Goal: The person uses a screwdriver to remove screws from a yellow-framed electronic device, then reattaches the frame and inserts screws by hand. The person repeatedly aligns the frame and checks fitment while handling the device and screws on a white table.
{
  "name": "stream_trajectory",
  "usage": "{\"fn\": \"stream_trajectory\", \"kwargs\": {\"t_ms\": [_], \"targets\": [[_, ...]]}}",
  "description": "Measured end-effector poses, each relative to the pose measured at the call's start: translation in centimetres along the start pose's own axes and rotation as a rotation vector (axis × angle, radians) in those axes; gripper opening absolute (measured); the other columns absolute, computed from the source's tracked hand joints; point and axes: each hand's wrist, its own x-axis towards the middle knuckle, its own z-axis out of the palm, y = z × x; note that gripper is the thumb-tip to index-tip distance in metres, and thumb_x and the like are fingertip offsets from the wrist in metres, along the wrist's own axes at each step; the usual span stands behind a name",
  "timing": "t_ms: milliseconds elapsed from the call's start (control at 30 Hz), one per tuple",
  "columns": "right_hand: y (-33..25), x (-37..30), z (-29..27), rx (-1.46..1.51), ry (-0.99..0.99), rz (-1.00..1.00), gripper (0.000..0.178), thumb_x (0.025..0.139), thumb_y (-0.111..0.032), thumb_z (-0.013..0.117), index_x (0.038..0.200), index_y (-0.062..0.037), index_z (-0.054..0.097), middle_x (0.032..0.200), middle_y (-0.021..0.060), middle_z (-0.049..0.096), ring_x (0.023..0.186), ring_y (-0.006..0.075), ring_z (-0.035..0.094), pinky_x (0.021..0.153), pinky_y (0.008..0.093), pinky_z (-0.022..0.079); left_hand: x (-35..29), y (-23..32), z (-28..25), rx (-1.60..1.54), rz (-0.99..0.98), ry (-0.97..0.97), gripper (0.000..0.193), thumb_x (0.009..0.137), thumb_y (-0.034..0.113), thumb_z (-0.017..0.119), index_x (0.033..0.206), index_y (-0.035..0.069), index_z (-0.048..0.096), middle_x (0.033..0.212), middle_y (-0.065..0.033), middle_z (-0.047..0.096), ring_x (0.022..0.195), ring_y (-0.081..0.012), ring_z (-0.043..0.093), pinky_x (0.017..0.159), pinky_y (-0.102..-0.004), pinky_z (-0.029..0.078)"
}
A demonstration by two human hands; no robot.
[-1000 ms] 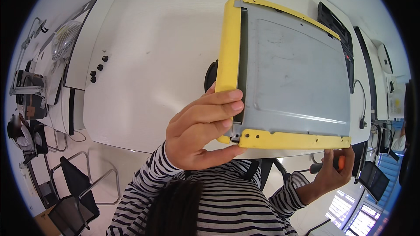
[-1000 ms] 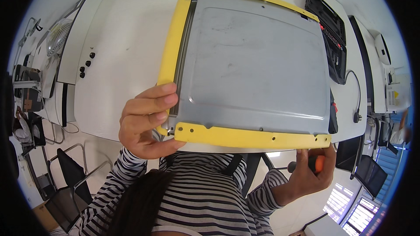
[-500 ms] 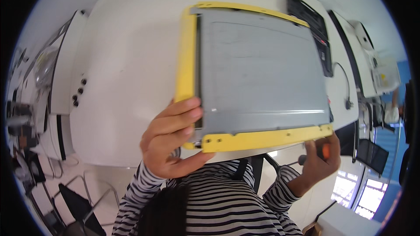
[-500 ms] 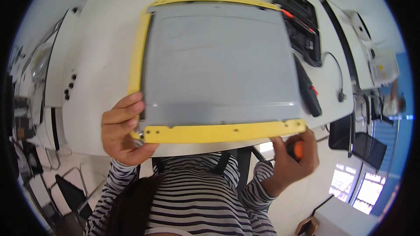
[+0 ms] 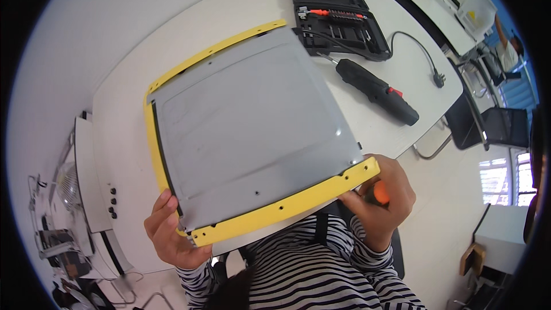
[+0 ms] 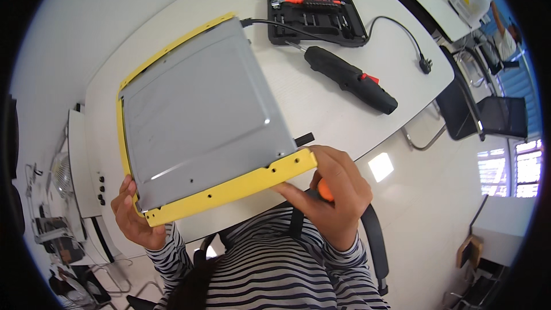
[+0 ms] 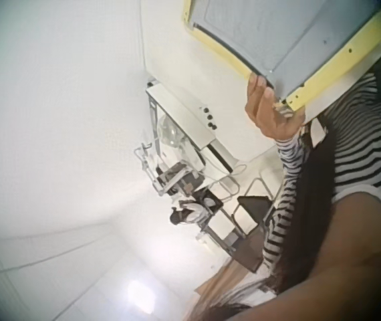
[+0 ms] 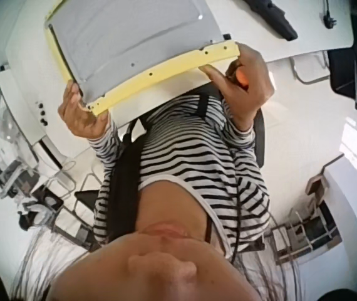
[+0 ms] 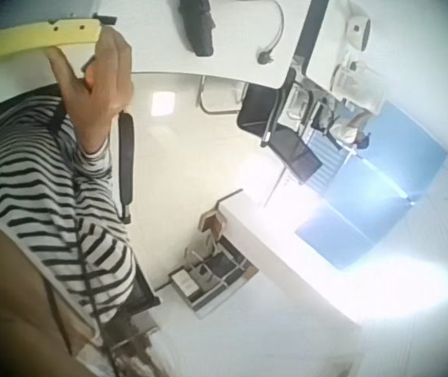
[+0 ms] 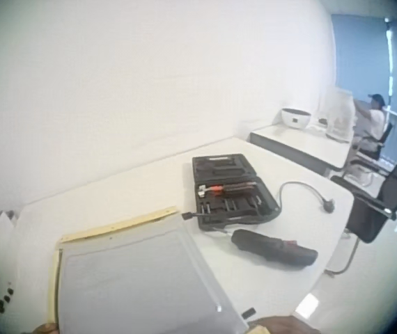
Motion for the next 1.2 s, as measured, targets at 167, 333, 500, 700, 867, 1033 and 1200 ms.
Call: {"fn": "stream_trajectory", "kwargs": {"t_ms": [167,333,500,700,867,1033,1200], "targets": [[1.3,-0.6,0.6,0.103,0.056,-0.071,0.050,0.056,-0.020,0.080,0.097,0.0009,0.061,0.088,0.0102,0.059,0.049,0.0066,0.046,0.040,0.0168,0.038,0.6,2.0,-0.2,0.140,0.001,-0.053,0.050,0.082,0.036,0.053,0.120,0.007,0.041,0.116,-0.0234,0.044,0.113,-0.0400,0.040,0.095,-0.0518,0.033],[2.8,-1.6,0.3,0.143,-0.017,-0.057,0.052,0.061,-0.018,0.076,0.108,-0.0033,0.060,0.082,0.0086,0.055,0.047,0.0073,0.041,0.039,0.0182,0.036,0.3,4.7,0.1,0.338,-0.009,-0.059,0.040,0.085,0.029,0.048,0.118,0.007,0.042,0.123,-0.0243,0.038,0.120,-0.0412,0.032,0.098,-0.0569,0.025],[3.9,-2.2,-0.8,0.207,-0.107,-0.029,0.046,0.063,-0.015,0.074,0.103,0.0029,0.059,0.080,0.0107,0.059,0.057,0.0126,0.054,0.046,0.0201,0.045,0.7,6.7,0.8,0.540,-0.035,-0.097,0.037,0.084,0.027,0.048,0.113,0.004,0.045,0.124,-0.0226,0.037,0.122,-0.0399,0.029,0.100,-0.0568,0.022],[5.5,-3.2,-0.6,0.281,-0.078,-0.092,0.032,0.069,-0.010,0.068,0.098,0.0031,0.061,0.081,0.0104,0.061,0.050,0.0097,0.051,0.042,0.0185,0.043,1.6,8.0,1.9,0.659,0.030,-0.131,0.042,0.086,0.031,0.045,0.114,0.000,0.046,0.124,-0.0226,0.038,0.120,-0.0383,0.034,0.099,-0.0528,0.026],[5.7,-3.1,-0.2,0.334,-0.048,-0.087,0.026,0.070,-0.006,0.065,0.094,0.0030,0.062,0.083,0.0095,0.062,0.047,0.0072,0.049,0.041,0.0172,0.041,3.5,7.6,2.2,0.702,-0.046,-0.195,0.060,0.085,0.050,0.042,0.118,0.000,0.045,0.126,-0.0236,0.038,0.118,-0.0383,0.036,0.098,-0.0508,0.028],[5.7,-2.8,0.1,0.351,-0.014,-0.086,0.026,0.064,-0.002,0.063,0.089,0.0036,0.063,0.082,0.0100,0.062,0.047,0.0074,0.048,0.040,0.0165,0.038,3.6,4.4,2.3,0.318,-0.154,-0.183,0.084,0.080,0.067,0.032,0.127,-0.003,0.035,0.131,-0.0250,0.032,0.123,-0.0373,0.032,0.100,-0.0484,0.027],[5.7,-2.5,0.7,0.341,0.039,-0.109,0.029,0.058,-0.002,0.060,0.086,0.0044,0.062,0.079,0.0113,0.062,0.047,0.0089,0.049,0.039,0.0173,0.037,3.4,3.6,3.3,-0.352,-0.452,0.172,0.080,0.085,0.060,0.024,0.136,0.000,0.014,0.140,-0.0224,0.015,0.130,-0.0319,0.018,0.104,-0.0477,0.021]]}}
